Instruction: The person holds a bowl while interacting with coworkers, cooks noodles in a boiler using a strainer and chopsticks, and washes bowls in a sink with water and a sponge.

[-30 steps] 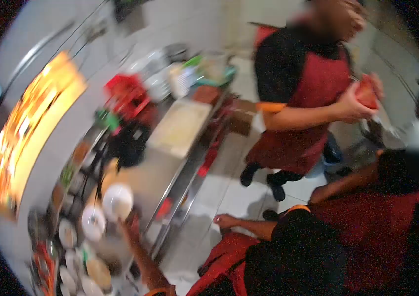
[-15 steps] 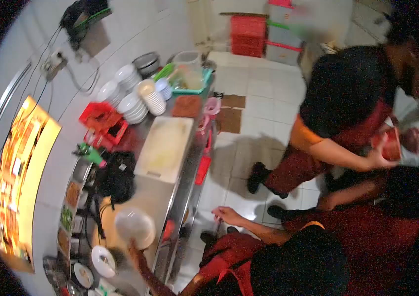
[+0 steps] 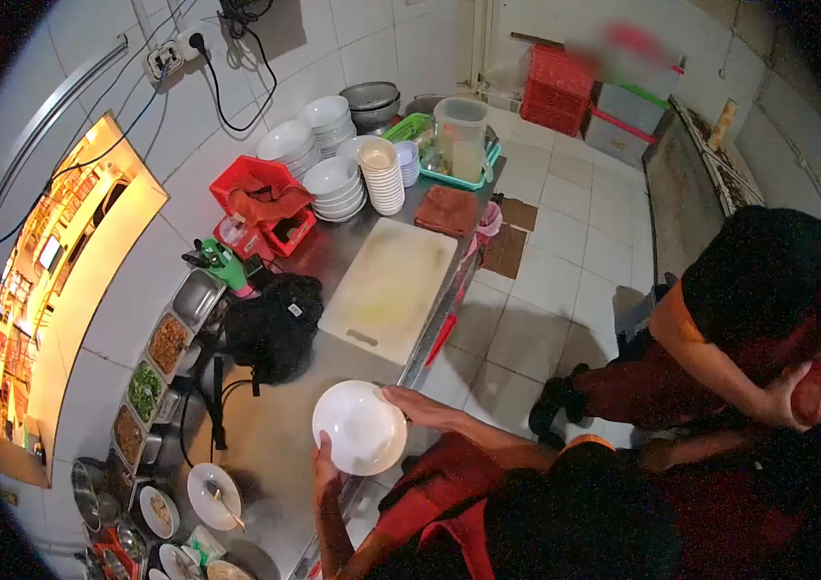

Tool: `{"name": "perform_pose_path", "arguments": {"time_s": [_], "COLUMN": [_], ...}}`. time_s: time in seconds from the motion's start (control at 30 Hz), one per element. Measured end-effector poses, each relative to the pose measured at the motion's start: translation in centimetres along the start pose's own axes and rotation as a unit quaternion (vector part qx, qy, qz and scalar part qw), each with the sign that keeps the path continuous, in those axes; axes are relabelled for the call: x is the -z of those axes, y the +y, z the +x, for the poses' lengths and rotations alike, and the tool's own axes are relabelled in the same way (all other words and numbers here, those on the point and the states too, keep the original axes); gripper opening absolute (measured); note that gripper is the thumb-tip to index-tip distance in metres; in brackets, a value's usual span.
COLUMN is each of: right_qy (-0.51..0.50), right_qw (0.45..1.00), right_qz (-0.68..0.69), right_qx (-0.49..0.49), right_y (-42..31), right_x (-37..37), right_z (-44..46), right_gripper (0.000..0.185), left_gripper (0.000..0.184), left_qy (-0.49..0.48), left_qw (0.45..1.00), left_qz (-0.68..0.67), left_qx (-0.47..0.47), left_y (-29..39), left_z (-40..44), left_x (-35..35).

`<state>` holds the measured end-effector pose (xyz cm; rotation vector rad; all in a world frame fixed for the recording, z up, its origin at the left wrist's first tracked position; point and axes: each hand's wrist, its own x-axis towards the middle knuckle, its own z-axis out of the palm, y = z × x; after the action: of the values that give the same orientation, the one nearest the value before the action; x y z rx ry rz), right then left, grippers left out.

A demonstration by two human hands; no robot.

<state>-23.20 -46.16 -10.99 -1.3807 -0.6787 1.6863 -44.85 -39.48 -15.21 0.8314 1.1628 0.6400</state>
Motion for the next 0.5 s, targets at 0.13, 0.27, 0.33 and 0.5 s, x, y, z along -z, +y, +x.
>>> {"name": "perform_pose_path", "arguments": {"time_s": [0.13, 0.27, 0.33, 0.5], "right_qy": [-0.143, -0.185, -0.237, -0.374], "right_qw": [0.990, 0.978, 0.965, 0.923], "right_qz": [0.002, -0.078, -0.097, -0.079], "right_qx": [0.008, 0.057, 0.063, -0.044], "right_y": [0.3, -3.5, -7.1, -8.7], "right_x": [3.2, 5.4, 6.7, 9.8], "right_z": [5.0, 7.3, 7.4, 14.5], "right_gripper": [0.053, 0.048, 0.044, 0.045], "left_gripper": [0.063, 0.062, 0.062, 0.066], "left_qy": [-0.063, -0.001, 0.057, 0.114], "left_qw": [0.996, 0.996, 0.991, 0.972], "left_qz": [-0.053, -0.081, -0.122, -0.191], "left_qx": [-0.044, -0.028, -0.025, -0.071], "left_y": [2.1, 3.8, 3.5, 3.3], "left_z": [-0.2, 1.2, 1.9, 2.2], "left_x": [-0.7, -2.7, -3.8, -6.4]}}
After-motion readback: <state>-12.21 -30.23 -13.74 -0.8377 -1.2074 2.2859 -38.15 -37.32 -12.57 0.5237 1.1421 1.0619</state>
